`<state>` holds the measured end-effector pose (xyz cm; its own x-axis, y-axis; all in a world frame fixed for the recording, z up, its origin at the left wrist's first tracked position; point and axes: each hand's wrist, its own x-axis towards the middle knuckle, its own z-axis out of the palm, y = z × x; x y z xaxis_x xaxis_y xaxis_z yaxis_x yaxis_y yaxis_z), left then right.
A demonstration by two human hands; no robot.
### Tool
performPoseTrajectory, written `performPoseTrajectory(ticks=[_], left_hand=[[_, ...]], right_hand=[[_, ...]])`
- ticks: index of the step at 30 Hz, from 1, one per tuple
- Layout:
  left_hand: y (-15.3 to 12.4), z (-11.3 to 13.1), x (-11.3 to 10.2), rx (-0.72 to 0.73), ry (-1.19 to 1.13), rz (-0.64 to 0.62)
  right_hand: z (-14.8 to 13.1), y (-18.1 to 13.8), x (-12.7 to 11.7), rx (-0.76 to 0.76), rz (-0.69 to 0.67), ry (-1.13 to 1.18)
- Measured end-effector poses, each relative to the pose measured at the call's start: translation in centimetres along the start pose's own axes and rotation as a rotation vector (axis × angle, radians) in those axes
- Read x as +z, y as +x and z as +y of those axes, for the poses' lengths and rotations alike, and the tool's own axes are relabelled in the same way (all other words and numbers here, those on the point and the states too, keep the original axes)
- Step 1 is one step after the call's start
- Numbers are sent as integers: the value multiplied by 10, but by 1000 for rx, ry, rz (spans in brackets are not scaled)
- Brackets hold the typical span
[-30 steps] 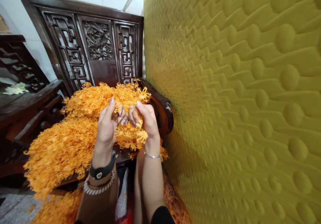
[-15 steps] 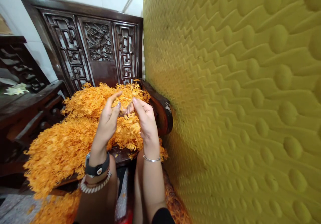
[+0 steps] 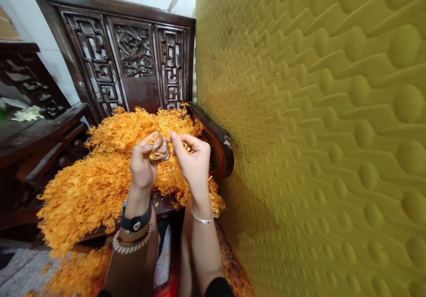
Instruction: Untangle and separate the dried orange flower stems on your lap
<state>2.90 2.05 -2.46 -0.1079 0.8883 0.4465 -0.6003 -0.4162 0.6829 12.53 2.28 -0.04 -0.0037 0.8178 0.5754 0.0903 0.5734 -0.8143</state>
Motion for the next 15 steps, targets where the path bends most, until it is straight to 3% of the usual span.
performPoseTrajectory(ticks=[4,8,12,15], left_hand=[[0,-1,4,8,-93,152],[3,-7,0,-8,22,354],[3,-9,-5,103,322,335],[-1,-5,0,234,476,390]], right_hand=[[-2,-2,5,-63,-80,-29],[-2,-4,6,-152,-167,-132],[-2,-4,7,-260,-187,-330],[0,-3,9,-225,-209,-283]])
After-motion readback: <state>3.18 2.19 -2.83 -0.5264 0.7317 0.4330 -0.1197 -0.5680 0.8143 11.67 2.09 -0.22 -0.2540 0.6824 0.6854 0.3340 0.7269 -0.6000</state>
